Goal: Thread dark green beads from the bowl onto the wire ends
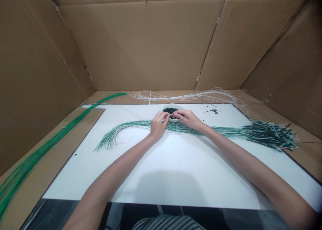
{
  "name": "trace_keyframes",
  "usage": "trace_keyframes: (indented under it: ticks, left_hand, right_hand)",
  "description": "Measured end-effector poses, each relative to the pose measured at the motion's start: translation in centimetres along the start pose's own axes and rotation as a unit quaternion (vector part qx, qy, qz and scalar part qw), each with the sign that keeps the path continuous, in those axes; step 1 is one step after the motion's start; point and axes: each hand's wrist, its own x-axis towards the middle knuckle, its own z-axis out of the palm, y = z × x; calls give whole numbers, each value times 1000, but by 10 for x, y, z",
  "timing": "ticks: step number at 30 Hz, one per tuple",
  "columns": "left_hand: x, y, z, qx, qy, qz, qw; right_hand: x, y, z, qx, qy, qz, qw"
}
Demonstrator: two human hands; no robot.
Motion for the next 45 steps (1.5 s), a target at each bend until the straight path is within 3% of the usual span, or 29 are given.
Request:
trace_keyframes:
  ticks: [8, 18, 45]
  left_hand:
    - [0, 1, 0, 5, -12, 1, 1000]
    - [-1, 0, 0, 18, -20, 6, 1000]
    - [-1, -2, 2, 25, -10, 17, 999]
  right_hand:
    - [0, 0, 2, -32, -1, -14, 999]
    - [1, 7, 2, -121, -21, -81, 989]
    - [0, 1, 2, -83, 12, -36, 996]
